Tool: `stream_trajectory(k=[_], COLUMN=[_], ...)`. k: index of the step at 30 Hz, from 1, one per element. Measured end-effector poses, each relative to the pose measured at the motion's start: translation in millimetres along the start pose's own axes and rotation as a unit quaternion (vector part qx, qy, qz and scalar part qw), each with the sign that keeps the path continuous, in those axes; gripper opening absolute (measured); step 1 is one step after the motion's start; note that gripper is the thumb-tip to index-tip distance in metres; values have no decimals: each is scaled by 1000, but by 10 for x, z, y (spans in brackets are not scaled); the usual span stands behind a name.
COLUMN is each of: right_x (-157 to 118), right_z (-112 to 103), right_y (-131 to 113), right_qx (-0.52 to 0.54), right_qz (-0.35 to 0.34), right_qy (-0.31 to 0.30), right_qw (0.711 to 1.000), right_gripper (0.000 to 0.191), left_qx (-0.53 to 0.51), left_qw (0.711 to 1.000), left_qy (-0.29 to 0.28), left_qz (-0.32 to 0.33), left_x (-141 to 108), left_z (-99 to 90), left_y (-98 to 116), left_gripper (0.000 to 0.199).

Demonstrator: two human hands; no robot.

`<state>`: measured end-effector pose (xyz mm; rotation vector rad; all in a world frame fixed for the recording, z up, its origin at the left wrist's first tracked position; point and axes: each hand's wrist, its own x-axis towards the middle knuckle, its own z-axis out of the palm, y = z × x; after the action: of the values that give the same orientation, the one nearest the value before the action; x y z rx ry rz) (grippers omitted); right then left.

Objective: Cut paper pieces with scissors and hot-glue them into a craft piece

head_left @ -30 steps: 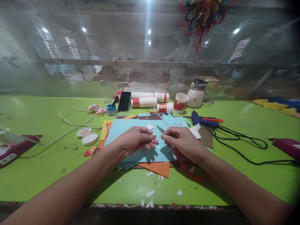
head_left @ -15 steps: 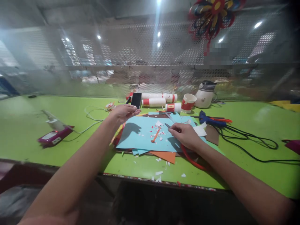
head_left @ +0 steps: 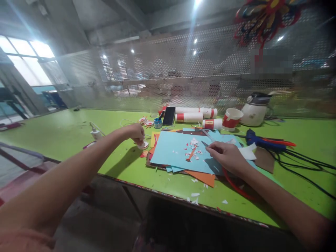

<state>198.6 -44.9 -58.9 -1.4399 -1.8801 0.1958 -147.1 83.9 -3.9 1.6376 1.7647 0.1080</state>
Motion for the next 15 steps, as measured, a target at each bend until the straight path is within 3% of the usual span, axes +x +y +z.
stream_trajectory(k=[9,15], right_x=[-19,-13], right_z=[-37,-42], right_y=[-36,-54], right_qx=[7,10], right_qz=[-17,-20], right_qy=[-11,-6], right_qw=[1000,1000], right_gripper=[22,26], left_qx=[159,219], left_qw=[987,974], left_qy=[-8,47], left_qz=[-13,17], left_x=[-10,-116], left_z=[80,84], left_y=[94,194], left_gripper=[34,33])
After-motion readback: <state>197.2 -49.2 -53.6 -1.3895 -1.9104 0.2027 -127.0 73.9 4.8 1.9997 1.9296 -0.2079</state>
